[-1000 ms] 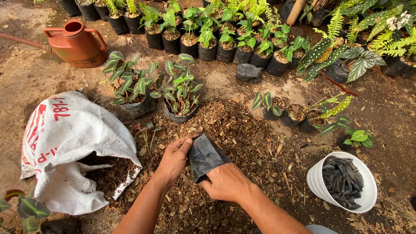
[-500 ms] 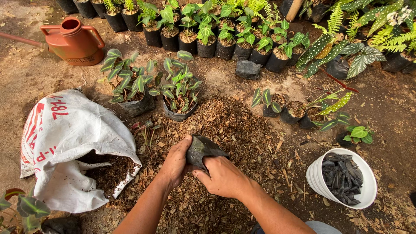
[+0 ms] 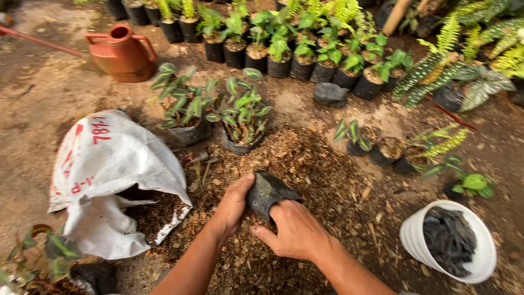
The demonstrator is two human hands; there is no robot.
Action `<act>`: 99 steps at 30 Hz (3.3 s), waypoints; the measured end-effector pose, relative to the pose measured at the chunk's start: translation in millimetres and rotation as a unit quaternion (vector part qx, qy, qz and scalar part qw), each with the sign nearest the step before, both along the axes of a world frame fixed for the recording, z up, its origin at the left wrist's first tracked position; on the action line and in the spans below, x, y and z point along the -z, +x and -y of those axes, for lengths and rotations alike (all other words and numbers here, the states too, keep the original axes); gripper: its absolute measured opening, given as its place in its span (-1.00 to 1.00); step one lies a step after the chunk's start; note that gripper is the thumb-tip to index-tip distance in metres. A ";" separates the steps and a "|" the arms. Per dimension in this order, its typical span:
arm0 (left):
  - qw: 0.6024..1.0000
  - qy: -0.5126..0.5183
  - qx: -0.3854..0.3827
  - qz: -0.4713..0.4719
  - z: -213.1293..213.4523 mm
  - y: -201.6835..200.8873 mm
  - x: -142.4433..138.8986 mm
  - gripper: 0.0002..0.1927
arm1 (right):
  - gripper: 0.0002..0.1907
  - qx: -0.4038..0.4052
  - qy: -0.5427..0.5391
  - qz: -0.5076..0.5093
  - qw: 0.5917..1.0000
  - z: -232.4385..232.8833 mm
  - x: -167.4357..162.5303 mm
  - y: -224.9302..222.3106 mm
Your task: The person prepares a black polybag with soil, places a small plant inside, and firms the soil around the roots. The person repeats this process with additional plants, arranging the finished pots on the ground.
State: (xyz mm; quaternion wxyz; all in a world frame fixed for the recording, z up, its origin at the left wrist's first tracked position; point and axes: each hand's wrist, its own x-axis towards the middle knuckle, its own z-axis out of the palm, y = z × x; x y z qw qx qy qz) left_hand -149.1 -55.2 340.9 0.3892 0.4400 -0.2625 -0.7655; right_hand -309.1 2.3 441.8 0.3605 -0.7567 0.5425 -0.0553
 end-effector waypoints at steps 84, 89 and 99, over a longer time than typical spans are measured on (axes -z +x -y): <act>0.791 -0.013 0.244 0.561 -25.7 101.8 159.7 -0.53 | -0.46 0.076 0.153 -0.236 0.956 -15.6 282.9 26.4; 0.763 -0.038 0.244 0.597 -30.7 103.6 160.6 -0.51 | -0.43 0.211 0.313 -0.092 0.922 8.1 252.1 9.7; 0.784 -0.012 0.241 0.572 -33.2 87.5 147.4 -0.58 | -0.34 0.208 0.356 0.189 0.891 10.3 224.6 72.3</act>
